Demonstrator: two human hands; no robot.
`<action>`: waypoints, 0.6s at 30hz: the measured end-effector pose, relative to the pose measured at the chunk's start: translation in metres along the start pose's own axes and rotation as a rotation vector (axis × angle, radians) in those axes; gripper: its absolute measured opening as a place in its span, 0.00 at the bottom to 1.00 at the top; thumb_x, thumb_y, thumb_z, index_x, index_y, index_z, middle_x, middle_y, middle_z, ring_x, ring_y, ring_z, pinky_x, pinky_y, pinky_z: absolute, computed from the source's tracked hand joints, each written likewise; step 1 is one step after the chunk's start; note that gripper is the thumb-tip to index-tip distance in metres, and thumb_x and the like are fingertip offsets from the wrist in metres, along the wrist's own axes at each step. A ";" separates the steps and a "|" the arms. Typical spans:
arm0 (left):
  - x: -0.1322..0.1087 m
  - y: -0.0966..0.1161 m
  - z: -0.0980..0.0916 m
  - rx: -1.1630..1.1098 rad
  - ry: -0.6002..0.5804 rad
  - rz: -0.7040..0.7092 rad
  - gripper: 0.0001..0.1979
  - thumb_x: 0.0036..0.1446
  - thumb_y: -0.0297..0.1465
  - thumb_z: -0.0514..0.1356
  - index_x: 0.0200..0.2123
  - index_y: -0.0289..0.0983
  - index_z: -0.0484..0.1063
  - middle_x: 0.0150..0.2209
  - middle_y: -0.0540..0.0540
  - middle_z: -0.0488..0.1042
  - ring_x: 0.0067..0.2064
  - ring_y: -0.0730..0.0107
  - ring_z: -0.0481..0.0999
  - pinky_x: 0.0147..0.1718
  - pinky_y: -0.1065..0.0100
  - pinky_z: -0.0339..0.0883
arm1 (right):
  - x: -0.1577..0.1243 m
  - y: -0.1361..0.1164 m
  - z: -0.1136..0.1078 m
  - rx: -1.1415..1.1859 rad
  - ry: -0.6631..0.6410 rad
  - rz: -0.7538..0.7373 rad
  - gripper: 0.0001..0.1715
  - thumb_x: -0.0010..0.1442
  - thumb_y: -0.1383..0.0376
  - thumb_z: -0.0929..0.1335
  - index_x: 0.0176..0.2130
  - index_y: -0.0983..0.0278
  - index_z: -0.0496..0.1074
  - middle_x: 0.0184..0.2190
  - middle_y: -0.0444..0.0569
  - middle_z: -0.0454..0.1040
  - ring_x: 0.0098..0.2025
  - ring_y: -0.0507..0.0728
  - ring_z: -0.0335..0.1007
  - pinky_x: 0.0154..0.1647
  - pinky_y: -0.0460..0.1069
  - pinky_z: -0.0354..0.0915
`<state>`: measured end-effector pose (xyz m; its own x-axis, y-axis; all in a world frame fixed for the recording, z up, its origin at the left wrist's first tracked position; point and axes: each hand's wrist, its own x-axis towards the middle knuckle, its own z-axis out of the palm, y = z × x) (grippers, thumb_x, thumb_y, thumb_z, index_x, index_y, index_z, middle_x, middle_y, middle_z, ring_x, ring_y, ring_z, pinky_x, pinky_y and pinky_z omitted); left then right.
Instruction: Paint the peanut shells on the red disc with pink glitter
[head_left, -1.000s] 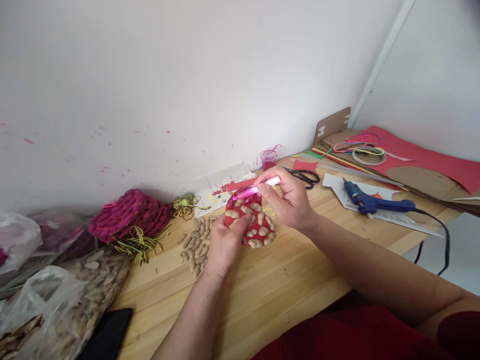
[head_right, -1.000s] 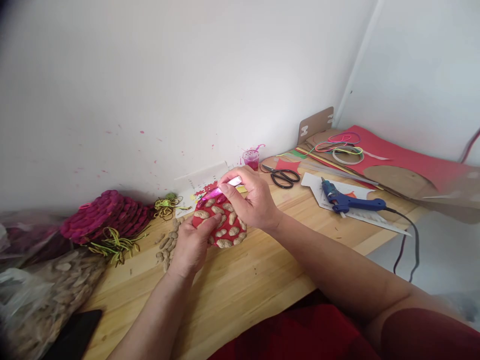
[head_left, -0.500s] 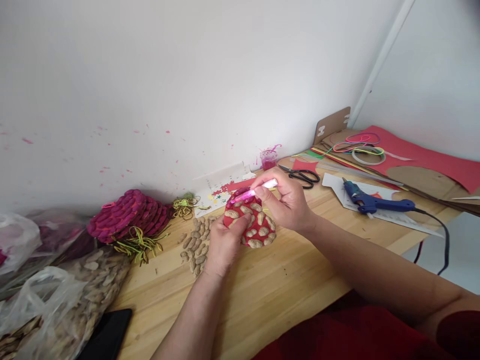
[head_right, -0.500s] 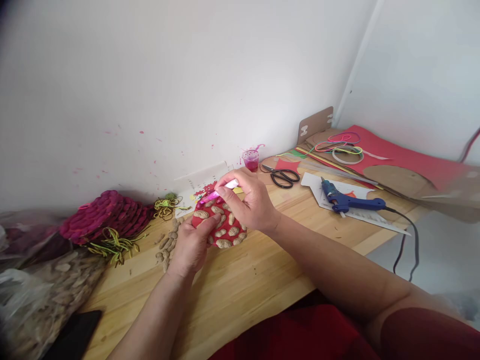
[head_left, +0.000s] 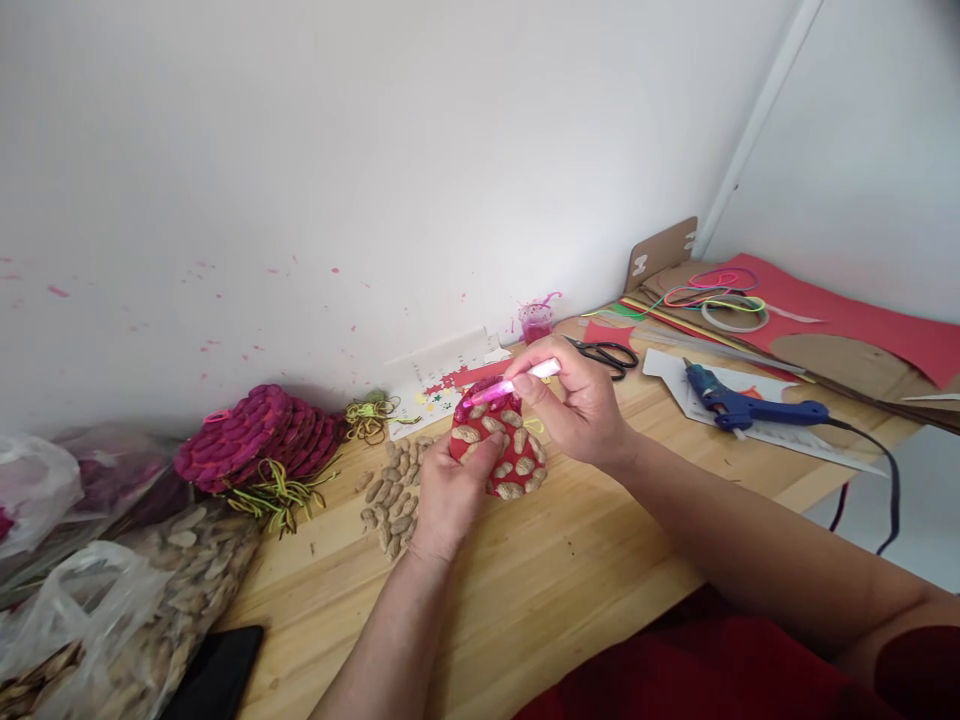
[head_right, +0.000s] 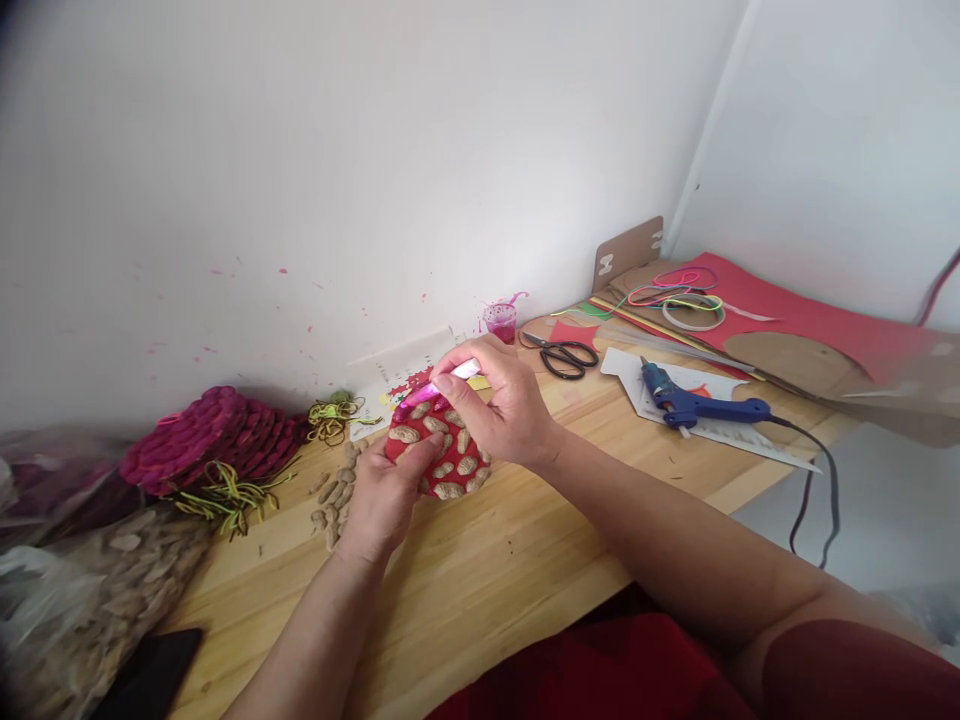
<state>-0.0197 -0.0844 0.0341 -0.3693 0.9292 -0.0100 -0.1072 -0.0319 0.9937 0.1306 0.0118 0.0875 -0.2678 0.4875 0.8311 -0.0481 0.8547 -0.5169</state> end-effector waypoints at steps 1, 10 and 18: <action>0.000 0.000 0.000 -0.002 -0.001 0.005 0.13 0.53 0.39 0.73 0.34 0.36 0.80 0.29 0.48 0.81 0.29 0.68 0.78 0.32 0.68 0.72 | 0.000 0.000 0.000 0.004 -0.008 -0.003 0.04 0.69 0.64 0.68 0.40 0.61 0.74 0.36 0.48 0.79 0.40 0.56 0.75 0.46 0.54 0.69; 0.000 0.003 0.003 -0.151 -0.015 -0.059 0.14 0.50 0.38 0.75 0.36 0.35 0.82 0.33 0.45 0.84 0.31 0.65 0.81 0.35 0.64 0.76 | 0.001 0.005 -0.001 0.006 0.033 0.042 0.05 0.69 0.63 0.68 0.40 0.60 0.74 0.36 0.48 0.79 0.40 0.57 0.75 0.47 0.54 0.69; -0.003 0.010 0.008 -0.289 -0.033 -0.089 0.14 0.48 0.35 0.76 0.36 0.35 0.82 0.33 0.44 0.85 0.31 0.63 0.83 0.35 0.63 0.78 | 0.001 0.006 -0.001 0.012 0.045 0.064 0.06 0.69 0.62 0.68 0.39 0.60 0.74 0.35 0.47 0.80 0.40 0.57 0.75 0.47 0.54 0.69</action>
<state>-0.0120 -0.0842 0.0455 -0.3173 0.9443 -0.0874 -0.3979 -0.0489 0.9161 0.1314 0.0175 0.0860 -0.2275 0.5489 0.8043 -0.0442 0.8193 -0.5717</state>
